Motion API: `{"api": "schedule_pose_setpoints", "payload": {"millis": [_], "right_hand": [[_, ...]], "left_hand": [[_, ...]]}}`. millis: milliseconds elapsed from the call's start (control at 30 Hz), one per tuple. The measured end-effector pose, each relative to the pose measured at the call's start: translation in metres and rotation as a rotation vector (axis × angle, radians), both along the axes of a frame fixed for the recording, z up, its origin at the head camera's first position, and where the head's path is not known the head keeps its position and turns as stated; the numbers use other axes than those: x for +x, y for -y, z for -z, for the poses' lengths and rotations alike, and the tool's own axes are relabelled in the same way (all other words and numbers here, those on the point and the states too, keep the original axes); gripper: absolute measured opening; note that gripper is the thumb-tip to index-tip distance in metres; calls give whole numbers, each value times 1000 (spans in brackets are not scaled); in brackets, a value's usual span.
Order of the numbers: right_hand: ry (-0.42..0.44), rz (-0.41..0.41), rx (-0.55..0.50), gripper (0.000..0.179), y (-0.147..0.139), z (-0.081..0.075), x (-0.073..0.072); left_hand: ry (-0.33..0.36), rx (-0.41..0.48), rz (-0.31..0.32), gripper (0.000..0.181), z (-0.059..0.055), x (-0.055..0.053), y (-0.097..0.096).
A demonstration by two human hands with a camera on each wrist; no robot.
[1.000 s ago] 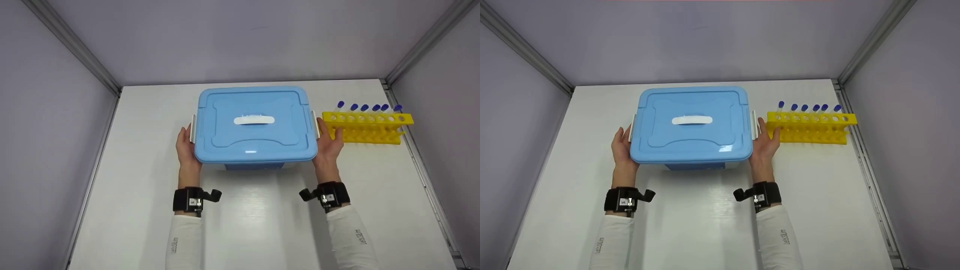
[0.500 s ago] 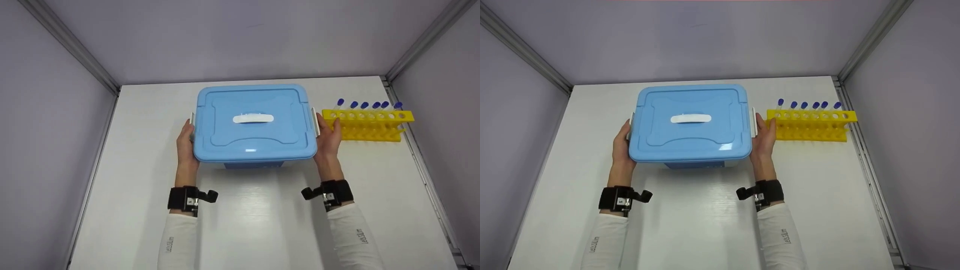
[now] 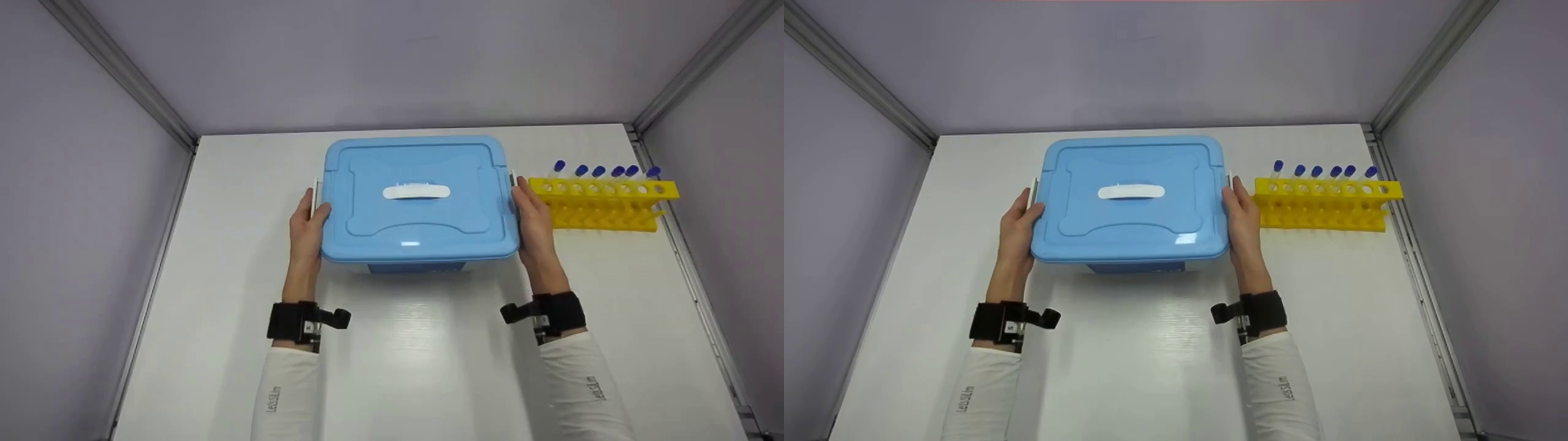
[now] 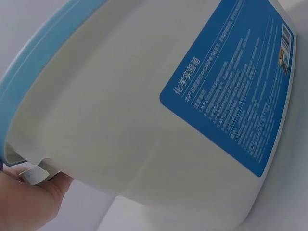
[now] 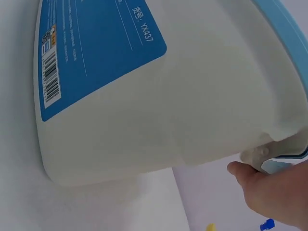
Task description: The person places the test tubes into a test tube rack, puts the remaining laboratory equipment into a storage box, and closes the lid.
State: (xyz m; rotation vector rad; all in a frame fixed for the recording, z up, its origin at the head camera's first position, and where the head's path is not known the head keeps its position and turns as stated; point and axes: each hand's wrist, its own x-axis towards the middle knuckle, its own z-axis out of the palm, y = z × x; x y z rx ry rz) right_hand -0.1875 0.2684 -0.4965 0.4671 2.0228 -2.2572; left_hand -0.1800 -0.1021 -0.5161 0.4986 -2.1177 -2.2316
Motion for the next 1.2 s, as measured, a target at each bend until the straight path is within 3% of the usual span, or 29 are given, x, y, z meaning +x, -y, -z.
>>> {"api": "schedule_pose_setpoints", "payload": {"millis": [300, 467, 633, 800, 900, 1100, 1200], "right_hand": [[-10, -97, 315, 67, 4, -2, -2], [-89, -149, 462, 69, 4, 0, -4], [-171, -267, 671, 69, 5, -2, -9], [-168, -337, 790, 66, 4, -4, -8], [-167, -307, 781, 64, 5, -2, -7], [-231, -103, 743, 48, 11, 3, -3], [-271, -47, 756, 43, 9, 4, 1]], "left_hand": [[43, -338, 104, 68, -11, -1, -12], [14, -468, 179, 65, -11, -5, -16], [-5, -601, 276, 60, -15, -7, -19], [-8, -662, 321, 58, -17, -9, -23], [-11, -656, 303, 58, -17, -10, -22], [-39, -659, 184, 55, -16, -6, -14], [-67, -681, 143, 50, -15, -2, -8]]}}
